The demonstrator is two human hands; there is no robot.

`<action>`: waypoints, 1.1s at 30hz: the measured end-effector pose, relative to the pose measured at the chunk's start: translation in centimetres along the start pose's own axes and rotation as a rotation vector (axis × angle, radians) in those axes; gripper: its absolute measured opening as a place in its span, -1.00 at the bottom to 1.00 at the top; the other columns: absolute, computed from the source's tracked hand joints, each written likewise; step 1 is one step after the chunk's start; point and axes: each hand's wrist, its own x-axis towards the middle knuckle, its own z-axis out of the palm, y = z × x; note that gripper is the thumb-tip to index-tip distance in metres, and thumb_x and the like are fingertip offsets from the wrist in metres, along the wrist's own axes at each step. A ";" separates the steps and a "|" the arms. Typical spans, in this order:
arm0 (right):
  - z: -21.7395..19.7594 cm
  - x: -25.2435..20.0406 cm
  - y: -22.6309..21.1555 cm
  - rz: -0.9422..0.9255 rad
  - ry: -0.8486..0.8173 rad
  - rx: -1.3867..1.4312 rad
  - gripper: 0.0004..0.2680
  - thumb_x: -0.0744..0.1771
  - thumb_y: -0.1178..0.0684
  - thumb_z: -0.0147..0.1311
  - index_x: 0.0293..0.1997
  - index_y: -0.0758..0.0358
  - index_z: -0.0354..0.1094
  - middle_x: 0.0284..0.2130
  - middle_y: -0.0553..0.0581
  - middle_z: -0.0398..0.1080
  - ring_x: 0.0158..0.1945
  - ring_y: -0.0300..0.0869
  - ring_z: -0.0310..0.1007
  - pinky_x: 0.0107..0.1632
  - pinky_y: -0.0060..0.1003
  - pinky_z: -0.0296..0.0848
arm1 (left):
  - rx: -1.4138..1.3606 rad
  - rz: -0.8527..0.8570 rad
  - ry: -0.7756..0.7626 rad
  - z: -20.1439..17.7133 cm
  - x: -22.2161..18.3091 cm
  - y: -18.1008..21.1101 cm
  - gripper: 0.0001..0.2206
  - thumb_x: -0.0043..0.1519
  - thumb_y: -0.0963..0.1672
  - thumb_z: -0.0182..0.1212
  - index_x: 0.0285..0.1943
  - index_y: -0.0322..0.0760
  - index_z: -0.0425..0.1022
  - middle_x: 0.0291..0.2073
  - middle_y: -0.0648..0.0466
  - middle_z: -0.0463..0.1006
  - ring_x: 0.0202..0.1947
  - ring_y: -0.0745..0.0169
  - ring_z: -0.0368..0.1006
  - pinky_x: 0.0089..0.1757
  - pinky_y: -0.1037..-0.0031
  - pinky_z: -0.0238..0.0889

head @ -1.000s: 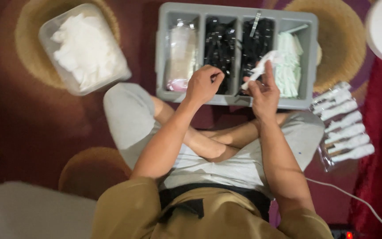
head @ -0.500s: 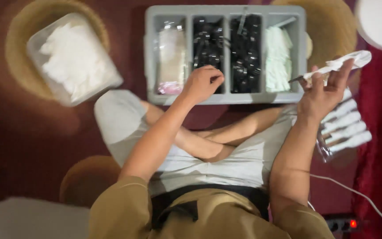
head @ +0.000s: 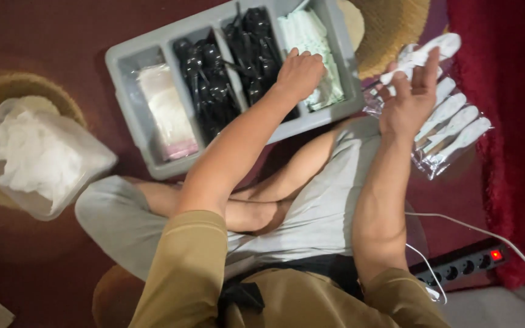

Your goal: The person is manually wrapping individual plastic forks and spoons in paper napkins to prepare cutlery sets for packaging.

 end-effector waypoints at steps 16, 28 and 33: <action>1.7 -0.9 -1.0 0.073 -0.087 -0.043 -0.45 0.40 0.26 0.30 0.52 -0.03 0.03 0.54 0.56 -0.15 0.62 -0.01 -0.13 -0.16 -0.20 0.71 | -0.396 0.196 0.022 -6.3 -1.9 0.4 -0.72 0.13 -0.35 0.01 -0.45 -0.11 0.48 -0.41 0.17 0.55 -0.34 0.05 0.43 -0.05 0.06 0.20; 9.2 -7.4 2.2 0.119 -0.455 -0.223 -0.47 0.39 0.29 0.10 0.54 0.05 -0.06 0.47 0.21 0.03 0.06 -0.10 0.62 -0.16 -0.32 0.66 | -1.250 -0.592 0.494 -15.1 -19.0 -1.2 -0.65 0.08 -0.04 0.46 -0.05 -0.35 0.64 -0.25 0.12 0.71 -0.60 0.48 0.29 -0.47 0.58 0.31; 13.1 -12.7 3.4 0.116 -0.732 -0.184 -0.45 0.38 0.45 -0.01 0.55 0.09 -0.08 0.31 0.40 0.25 0.04 0.06 0.58 -0.10 -0.18 0.72 | -1.416 -0.519 0.619 -9.4 -26.4 -1.8 -0.77 0.14 -0.23 0.46 -0.03 -0.31 0.65 -0.28 0.05 0.69 -0.49 0.44 0.51 -0.45 0.64 0.45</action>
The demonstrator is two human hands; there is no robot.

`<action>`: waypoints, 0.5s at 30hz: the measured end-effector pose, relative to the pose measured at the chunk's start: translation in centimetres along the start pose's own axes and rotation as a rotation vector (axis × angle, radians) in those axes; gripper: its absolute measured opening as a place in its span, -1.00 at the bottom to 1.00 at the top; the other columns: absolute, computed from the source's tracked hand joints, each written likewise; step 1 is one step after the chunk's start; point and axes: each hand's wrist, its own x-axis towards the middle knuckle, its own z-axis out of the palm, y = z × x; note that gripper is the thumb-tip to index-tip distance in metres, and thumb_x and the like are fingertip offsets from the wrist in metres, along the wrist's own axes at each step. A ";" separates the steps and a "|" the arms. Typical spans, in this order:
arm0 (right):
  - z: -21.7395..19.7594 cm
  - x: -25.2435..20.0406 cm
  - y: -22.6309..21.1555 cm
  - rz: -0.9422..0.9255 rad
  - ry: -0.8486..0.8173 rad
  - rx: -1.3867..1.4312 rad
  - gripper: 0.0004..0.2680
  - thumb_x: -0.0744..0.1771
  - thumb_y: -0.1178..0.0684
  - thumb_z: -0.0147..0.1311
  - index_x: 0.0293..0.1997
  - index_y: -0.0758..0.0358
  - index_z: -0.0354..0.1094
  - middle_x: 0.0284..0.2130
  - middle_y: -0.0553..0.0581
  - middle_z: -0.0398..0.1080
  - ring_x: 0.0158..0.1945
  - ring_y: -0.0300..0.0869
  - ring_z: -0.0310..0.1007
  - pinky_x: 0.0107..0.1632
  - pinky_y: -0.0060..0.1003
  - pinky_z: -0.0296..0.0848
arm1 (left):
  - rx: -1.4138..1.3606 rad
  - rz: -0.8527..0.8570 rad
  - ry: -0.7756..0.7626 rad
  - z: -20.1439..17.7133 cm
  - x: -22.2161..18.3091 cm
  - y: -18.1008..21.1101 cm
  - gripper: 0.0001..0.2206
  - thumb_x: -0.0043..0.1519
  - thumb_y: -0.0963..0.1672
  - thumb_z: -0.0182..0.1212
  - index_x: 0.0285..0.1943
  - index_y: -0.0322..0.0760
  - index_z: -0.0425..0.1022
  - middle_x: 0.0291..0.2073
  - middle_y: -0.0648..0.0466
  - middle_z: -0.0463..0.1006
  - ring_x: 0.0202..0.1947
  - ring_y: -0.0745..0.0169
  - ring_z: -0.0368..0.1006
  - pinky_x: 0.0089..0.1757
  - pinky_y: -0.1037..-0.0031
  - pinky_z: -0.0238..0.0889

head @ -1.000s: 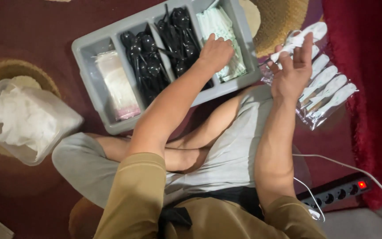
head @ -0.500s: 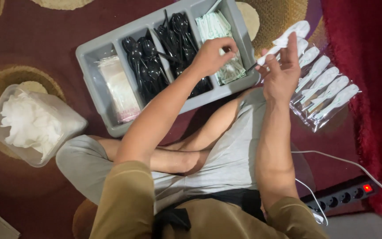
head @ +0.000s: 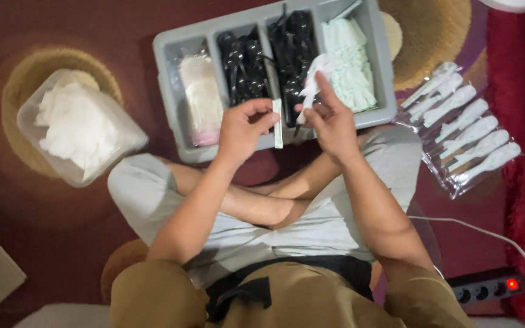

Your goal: The person is manually wrapping individual plastic forks and spoons in paper napkins to prepare cutlery sets for packaging.

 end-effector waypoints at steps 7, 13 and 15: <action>2.1 -1.7 6.5 0.077 -0.158 -0.077 -0.43 0.35 0.41 0.08 0.53 0.03 0.00 0.33 0.33 0.24 -0.02 -0.10 0.56 -0.18 -0.19 0.71 | -0.119 -0.001 0.088 -1.1 -1.3 -2.9 -0.77 0.16 -0.23 0.47 -0.02 -0.34 0.63 -0.21 -0.07 0.70 -0.42 0.32 0.58 -0.46 0.59 0.48; 2.2 -1.9 7.2 0.049 -0.219 -0.107 -0.42 0.34 0.43 0.07 0.54 0.13 -0.05 0.33 0.33 0.25 0.00 -0.14 0.52 -0.14 -0.21 0.69 | 0.044 -0.004 0.112 -1.3 -0.9 -2.2 -0.80 0.12 -0.18 0.48 -0.08 -0.16 0.68 -0.29 0.08 0.72 -0.38 0.42 0.57 -0.31 0.58 0.48; 2.2 -2.0 7.4 0.048 -0.243 -0.124 -0.43 0.34 0.46 0.00 0.54 0.13 -0.04 0.35 0.32 0.22 -0.02 -0.18 0.53 -0.13 -0.25 0.69 | 0.086 -0.033 0.127 -1.3 -0.8 -2.9 -0.81 0.10 -0.17 0.48 -0.12 -0.08 0.68 -0.32 0.17 0.72 -0.39 0.49 0.56 -0.30 0.63 0.45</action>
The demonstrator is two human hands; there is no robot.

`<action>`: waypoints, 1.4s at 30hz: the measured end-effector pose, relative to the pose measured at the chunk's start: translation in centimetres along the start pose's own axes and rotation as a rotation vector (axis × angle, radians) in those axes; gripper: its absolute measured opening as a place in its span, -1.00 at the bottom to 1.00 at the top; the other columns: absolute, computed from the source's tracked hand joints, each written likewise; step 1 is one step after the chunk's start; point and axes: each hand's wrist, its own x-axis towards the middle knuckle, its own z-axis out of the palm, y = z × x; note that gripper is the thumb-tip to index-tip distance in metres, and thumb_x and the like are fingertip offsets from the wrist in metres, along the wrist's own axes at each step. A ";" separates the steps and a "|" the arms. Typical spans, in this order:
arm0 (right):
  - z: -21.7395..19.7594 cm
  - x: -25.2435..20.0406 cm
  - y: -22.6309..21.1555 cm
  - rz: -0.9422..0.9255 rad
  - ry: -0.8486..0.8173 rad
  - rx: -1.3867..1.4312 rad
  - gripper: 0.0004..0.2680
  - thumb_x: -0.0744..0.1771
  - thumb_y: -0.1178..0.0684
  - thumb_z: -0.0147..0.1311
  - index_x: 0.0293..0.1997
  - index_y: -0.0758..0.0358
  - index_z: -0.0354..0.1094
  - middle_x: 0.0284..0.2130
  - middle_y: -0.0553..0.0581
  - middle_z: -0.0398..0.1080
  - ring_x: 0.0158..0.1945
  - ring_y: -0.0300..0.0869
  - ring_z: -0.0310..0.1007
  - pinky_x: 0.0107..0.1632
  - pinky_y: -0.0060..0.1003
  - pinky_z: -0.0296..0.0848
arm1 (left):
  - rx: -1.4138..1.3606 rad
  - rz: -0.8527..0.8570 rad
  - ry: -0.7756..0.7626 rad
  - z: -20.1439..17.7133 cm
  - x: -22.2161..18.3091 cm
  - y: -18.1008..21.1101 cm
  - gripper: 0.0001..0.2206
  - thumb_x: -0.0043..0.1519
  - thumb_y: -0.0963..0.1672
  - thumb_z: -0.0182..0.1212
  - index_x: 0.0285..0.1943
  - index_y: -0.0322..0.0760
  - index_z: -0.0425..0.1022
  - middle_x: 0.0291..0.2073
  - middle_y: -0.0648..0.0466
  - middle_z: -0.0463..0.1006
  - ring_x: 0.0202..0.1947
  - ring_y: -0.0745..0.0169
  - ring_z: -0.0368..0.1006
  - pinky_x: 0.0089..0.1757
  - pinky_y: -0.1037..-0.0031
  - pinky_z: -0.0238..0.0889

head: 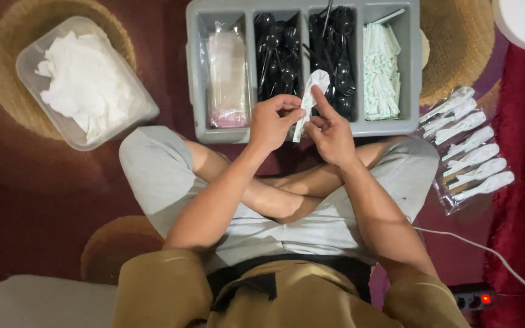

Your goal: The person is manually wrapping individual plastic forks and spoons in paper napkins to prepare cutlery sets for packaging.

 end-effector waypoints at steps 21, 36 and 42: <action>1.6 -0.3 -5.2 0.001 -0.026 0.005 -0.44 0.32 0.43 0.10 0.51 0.21 0.02 0.29 0.33 0.29 -0.01 -0.19 0.52 -0.12 -0.30 0.67 | 0.036 0.023 -0.034 -0.4 -0.5 1.6 -0.71 0.00 -0.22 0.50 -0.11 -0.20 0.58 -0.44 0.11 0.71 -0.52 0.45 0.56 -0.34 0.65 0.46; -0.8 1.4 -6.7 -0.011 0.060 -0.051 -0.44 0.38 0.46 -0.04 0.56 0.12 -0.11 0.38 0.43 0.16 0.07 0.09 0.54 -0.09 -0.21 0.67 | 1.135 -0.110 0.119 -8.2 7.1 -11.1 -0.88 0.07 -0.24 0.34 -0.25 -0.43 0.61 -0.43 -0.15 0.55 -0.26 -0.22 0.58 -0.27 0.03 0.53; -2.3 1.3 -2.7 -0.001 0.062 -0.039 -0.44 0.38 0.44 -0.02 0.56 0.10 -0.10 0.40 0.40 0.14 0.06 0.07 0.55 -0.11 -0.24 0.68 | 1.214 -0.066 0.167 -7.9 6.3 -9.0 -0.90 0.18 -0.24 0.22 -0.27 -0.42 0.65 -0.41 -0.15 0.55 -0.21 -0.18 0.52 -0.29 0.04 0.51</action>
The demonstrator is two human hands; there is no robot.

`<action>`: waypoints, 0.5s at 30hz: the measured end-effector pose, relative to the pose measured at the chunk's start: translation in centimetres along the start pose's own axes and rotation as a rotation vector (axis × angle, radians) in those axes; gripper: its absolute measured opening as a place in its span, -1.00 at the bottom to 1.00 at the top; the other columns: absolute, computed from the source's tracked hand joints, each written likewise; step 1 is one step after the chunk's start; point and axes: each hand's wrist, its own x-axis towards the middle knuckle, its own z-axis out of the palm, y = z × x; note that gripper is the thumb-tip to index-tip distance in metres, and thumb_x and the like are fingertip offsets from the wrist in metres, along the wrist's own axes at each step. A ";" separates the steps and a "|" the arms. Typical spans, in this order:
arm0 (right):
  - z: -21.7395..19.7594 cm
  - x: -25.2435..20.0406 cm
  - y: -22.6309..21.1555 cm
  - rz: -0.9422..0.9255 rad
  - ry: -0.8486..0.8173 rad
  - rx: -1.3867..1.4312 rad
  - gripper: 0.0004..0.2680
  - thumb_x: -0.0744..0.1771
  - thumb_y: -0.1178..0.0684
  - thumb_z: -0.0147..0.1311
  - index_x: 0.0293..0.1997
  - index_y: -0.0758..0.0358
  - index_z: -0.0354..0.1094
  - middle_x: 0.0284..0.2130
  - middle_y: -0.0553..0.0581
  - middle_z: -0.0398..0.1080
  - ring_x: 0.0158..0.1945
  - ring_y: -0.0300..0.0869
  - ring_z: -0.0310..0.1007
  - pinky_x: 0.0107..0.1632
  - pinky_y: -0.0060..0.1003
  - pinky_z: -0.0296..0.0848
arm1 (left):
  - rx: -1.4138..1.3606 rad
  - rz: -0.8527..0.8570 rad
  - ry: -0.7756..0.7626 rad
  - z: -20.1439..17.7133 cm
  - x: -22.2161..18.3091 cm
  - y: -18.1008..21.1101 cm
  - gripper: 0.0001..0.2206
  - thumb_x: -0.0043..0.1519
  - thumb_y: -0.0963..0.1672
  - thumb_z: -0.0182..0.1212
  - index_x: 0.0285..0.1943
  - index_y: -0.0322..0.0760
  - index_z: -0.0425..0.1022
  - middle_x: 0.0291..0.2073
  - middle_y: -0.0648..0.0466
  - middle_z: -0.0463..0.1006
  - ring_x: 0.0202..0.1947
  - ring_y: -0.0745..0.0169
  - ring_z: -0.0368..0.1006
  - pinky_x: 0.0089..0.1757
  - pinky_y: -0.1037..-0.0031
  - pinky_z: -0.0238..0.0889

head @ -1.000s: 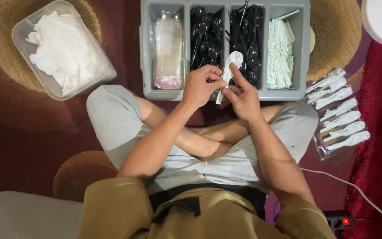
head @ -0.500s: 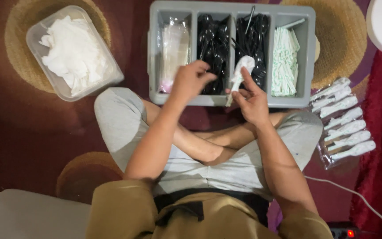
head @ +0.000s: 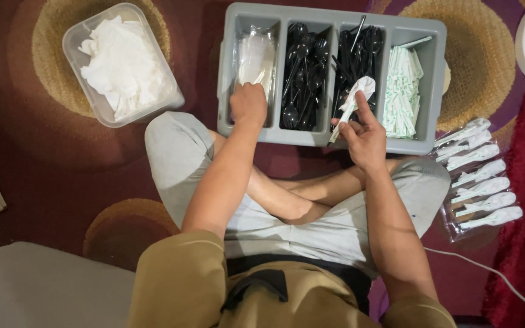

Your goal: The person is manually wrapping individual plastic forks and spoons in paper napkins to prepare cutlery sets for packaging.

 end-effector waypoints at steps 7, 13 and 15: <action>-0.5 0.2 0.0 -0.030 0.016 -0.005 -0.43 0.38 0.44 -0.03 0.56 0.10 -0.12 0.40 0.42 0.13 0.04 0.04 0.56 -0.13 -0.29 0.67 | -0.155 -0.117 -0.079 -3.9 -0.8 0.6 -0.80 0.25 -0.22 0.07 -0.27 -0.40 0.65 -0.37 -0.24 0.63 -0.19 -0.28 0.60 -0.21 -0.05 0.50; 0.5 -0.6 -3.0 -0.011 -0.019 0.052 -0.44 0.38 0.44 -0.01 0.55 0.14 -0.12 0.39 0.45 0.14 0.11 0.15 0.51 -0.12 -0.17 0.68 | -0.713 -0.111 0.195 -12.2 -4.6 4.3 -0.82 0.25 -0.19 0.14 -0.16 -0.50 0.59 -0.22 -0.41 0.62 -0.04 -0.48 0.53 -0.01 -0.12 0.40; 0.2 -0.4 -1.5 -0.005 -0.045 0.132 -0.43 0.36 0.45 0.01 0.54 0.11 -0.09 0.38 0.46 0.13 0.17 0.22 0.46 -0.11 -0.13 0.69 | -1.100 -0.086 0.120 -12.0 -4.7 5.6 -0.95 0.16 -0.18 0.22 -0.30 -0.21 0.59 -0.25 -0.08 0.68 -0.14 -0.04 0.62 -0.11 0.24 0.49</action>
